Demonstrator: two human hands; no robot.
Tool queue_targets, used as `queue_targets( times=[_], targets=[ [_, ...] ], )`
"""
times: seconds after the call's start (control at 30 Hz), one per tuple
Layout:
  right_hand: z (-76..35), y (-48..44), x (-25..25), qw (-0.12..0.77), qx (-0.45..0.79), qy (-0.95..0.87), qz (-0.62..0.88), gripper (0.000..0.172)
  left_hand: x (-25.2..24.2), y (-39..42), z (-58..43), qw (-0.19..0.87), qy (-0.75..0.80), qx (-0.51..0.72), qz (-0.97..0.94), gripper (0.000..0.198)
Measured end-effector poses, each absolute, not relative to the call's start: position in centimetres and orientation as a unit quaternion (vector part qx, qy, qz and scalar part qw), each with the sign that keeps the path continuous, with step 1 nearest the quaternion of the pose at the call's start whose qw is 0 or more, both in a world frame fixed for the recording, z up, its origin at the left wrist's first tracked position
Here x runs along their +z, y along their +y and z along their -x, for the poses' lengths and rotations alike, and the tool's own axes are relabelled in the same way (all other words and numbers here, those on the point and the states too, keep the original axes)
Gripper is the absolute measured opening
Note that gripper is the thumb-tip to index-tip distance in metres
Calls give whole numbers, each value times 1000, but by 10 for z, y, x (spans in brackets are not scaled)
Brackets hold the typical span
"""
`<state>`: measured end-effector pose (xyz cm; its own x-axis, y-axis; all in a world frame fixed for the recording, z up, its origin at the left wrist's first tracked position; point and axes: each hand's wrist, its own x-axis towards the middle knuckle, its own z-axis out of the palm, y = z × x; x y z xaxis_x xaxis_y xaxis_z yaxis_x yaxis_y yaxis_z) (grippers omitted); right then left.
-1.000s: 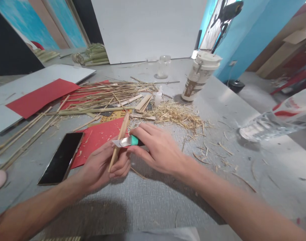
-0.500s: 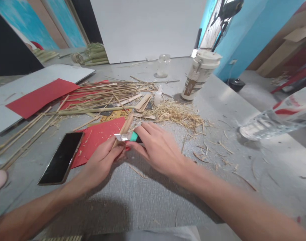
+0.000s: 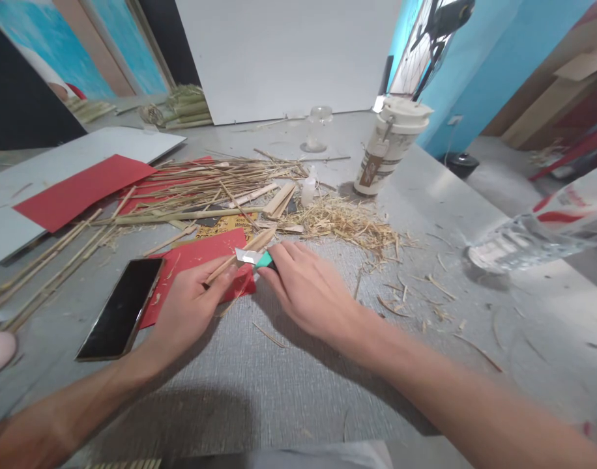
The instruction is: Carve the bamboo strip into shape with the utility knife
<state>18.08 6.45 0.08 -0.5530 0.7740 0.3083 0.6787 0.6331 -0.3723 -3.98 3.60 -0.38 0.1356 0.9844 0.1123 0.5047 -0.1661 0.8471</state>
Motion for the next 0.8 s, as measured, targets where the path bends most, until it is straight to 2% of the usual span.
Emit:
queue_targets(
  times=[0.2, 0.47, 0.63, 0.8],
  targets=[
    [-178, 59, 5, 177, 136, -857, 464, 37, -5, 35, 40, 354, 547, 418, -633, 32],
    [-179, 59, 7, 215, 154, -851, 453, 32, -10, 37, 37, 479, 512, 478, -529, 35],
    [-182, 60, 5, 311, 163, -843, 409, 28, -18, 37, 41, 486, 495, 492, -526, 53],
    [-184, 62, 8, 417, 166, -784, 428, 25, -18, 34, 43, 453, 505, 491, -547, 59]
  ],
)
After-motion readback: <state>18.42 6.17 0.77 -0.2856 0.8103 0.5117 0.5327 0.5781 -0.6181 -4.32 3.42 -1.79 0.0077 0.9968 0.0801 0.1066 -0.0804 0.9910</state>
